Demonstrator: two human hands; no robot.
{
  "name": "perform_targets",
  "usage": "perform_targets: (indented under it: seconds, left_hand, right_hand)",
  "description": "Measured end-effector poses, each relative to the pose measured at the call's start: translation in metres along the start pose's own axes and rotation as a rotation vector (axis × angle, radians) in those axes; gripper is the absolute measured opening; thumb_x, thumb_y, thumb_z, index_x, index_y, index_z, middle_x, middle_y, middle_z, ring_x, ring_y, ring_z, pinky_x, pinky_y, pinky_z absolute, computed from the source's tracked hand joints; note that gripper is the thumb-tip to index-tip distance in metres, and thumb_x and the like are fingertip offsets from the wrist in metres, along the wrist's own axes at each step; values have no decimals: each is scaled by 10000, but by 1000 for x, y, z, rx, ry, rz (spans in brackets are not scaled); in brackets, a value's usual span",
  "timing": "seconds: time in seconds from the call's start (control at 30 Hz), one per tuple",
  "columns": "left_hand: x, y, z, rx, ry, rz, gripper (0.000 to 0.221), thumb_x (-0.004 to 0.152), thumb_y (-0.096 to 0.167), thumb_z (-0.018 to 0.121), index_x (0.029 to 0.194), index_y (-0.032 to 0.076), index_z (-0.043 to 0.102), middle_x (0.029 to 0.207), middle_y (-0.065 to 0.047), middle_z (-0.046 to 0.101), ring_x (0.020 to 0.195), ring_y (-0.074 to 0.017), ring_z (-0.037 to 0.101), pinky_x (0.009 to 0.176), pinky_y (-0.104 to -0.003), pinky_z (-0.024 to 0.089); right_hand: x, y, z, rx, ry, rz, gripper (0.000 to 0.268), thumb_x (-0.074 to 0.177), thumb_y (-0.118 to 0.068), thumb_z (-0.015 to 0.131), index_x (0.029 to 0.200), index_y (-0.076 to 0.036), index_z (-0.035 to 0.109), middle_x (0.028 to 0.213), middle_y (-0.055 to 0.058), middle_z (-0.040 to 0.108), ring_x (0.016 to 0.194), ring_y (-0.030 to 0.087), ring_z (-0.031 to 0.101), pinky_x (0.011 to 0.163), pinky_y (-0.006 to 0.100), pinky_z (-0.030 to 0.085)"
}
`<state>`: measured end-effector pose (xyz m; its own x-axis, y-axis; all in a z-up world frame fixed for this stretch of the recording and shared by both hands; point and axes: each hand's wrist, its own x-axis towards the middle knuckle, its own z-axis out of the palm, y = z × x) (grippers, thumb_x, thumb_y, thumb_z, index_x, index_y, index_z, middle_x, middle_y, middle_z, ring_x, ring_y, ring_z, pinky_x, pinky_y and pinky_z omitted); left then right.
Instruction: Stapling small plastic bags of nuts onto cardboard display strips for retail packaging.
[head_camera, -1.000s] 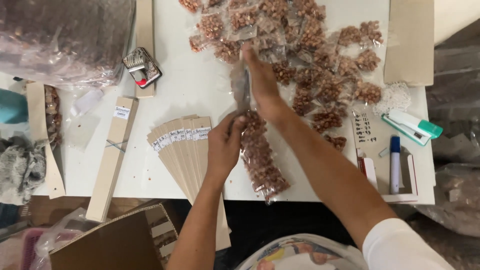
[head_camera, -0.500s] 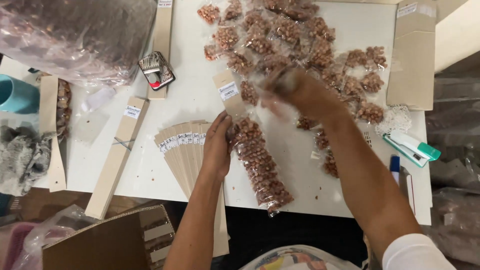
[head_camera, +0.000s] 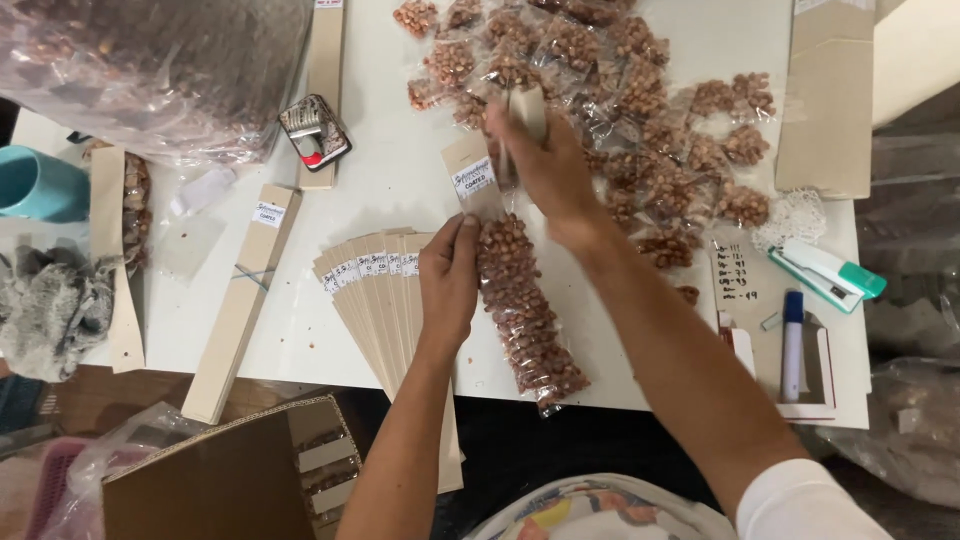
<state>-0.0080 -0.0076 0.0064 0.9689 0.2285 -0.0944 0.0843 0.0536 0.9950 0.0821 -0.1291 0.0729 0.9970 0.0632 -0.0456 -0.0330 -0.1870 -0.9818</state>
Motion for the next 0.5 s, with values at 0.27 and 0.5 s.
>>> perform_targets:
  seconds: [0.27, 0.5]
  left_hand:
    - [-33, 37, -4, 272, -269, 207, 432, 1029, 385, 496, 1302, 110, 687, 870, -53, 778, 624, -105, 570, 608, -265, 467]
    - [-117, 185, -64, 437, 427, -838, 345, 894, 423, 595, 1184, 267, 700, 1108, 28, 744, 1002, -141, 690, 867, -330, 476]
  right_hand:
    - [-14, 11, 4, 469, -28, 75, 499, 935, -601, 454, 856, -129, 595, 607, -15, 545, 402, 106, 491, 355, 232, 415]
    - [-69, -17, -75, -87, -118, 168, 335, 921, -421, 598, 1167, -203, 663, 1211, 37, 696, 1148, 221, 662, 1051, 468, 542]
